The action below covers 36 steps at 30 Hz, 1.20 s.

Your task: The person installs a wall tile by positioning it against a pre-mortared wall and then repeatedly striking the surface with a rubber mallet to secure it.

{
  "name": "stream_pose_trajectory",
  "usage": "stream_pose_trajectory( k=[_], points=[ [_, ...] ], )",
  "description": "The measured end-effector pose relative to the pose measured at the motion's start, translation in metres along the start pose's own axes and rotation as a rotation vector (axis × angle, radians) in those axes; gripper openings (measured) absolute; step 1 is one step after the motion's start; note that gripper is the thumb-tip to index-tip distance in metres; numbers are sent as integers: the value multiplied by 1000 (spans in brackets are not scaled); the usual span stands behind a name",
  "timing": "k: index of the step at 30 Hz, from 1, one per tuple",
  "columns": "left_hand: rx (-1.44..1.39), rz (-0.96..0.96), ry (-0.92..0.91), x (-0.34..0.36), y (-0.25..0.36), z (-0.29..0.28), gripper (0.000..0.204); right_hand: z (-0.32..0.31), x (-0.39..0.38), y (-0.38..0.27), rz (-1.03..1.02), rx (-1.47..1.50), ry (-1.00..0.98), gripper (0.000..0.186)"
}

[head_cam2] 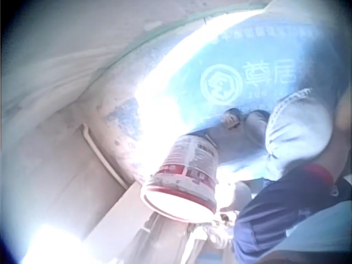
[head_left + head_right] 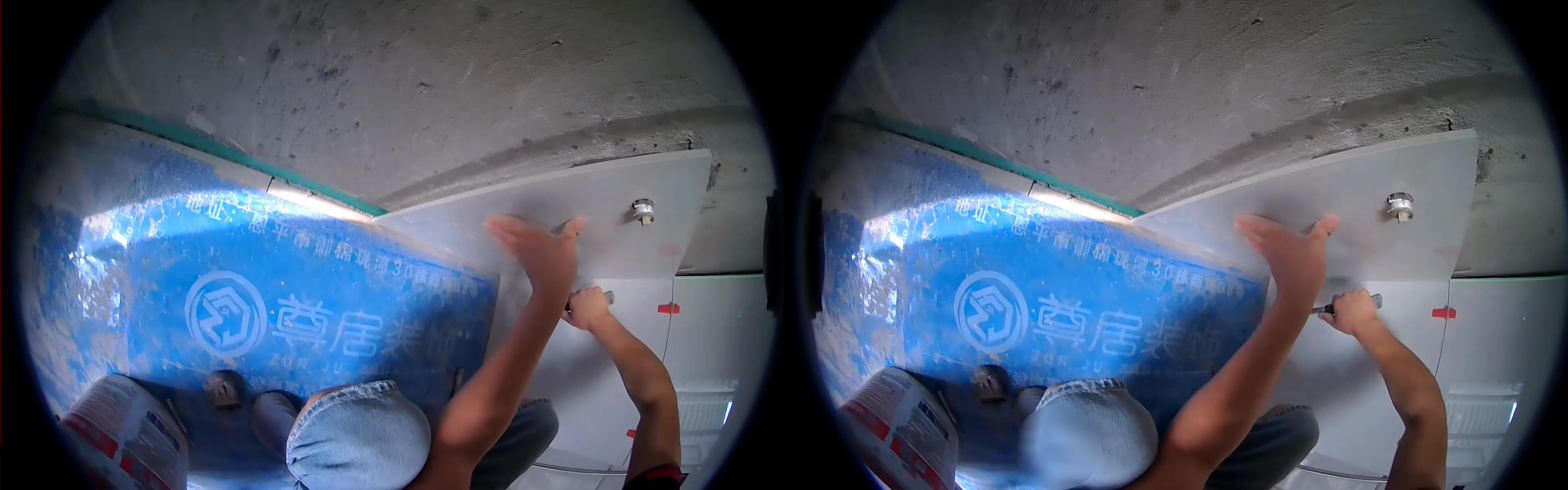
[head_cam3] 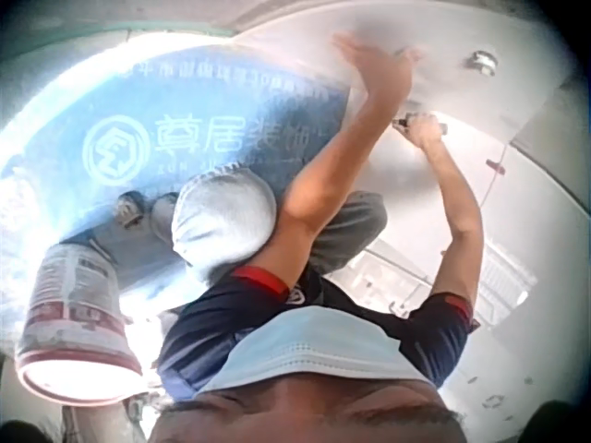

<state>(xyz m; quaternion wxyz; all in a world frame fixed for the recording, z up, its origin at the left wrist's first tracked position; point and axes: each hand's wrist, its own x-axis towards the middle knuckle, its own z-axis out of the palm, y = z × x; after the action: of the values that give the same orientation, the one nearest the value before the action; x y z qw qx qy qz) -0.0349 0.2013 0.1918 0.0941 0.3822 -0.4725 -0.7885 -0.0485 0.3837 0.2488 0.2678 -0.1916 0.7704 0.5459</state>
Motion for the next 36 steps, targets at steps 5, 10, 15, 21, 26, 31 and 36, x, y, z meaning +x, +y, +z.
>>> stream_pose_trajectory(
  k=[5,10,15,21,26,31,36],
  points=[
    [-20,-12,-8,-7,11,-1,133,22,16,19,210,71,-67,61],
    [1,-1,32,2,2,2,134,29,30,17,66,25,-40,61],
    [-117,-15,1,-9,3,3,134,64,33,14,-38,-18,70,44],
    [-174,-52,-17,0,20,-14,132,81,63,29,-42,304,291,32],
    [-208,-20,-27,-10,26,1,129,121,55,63,-39,331,359,31],
    [-146,-7,11,7,11,-13,129,55,24,26,-58,91,215,31],
    [-161,-51,-44,-5,18,-8,129,14,3,13,-83,33,82,33]
  ],
)
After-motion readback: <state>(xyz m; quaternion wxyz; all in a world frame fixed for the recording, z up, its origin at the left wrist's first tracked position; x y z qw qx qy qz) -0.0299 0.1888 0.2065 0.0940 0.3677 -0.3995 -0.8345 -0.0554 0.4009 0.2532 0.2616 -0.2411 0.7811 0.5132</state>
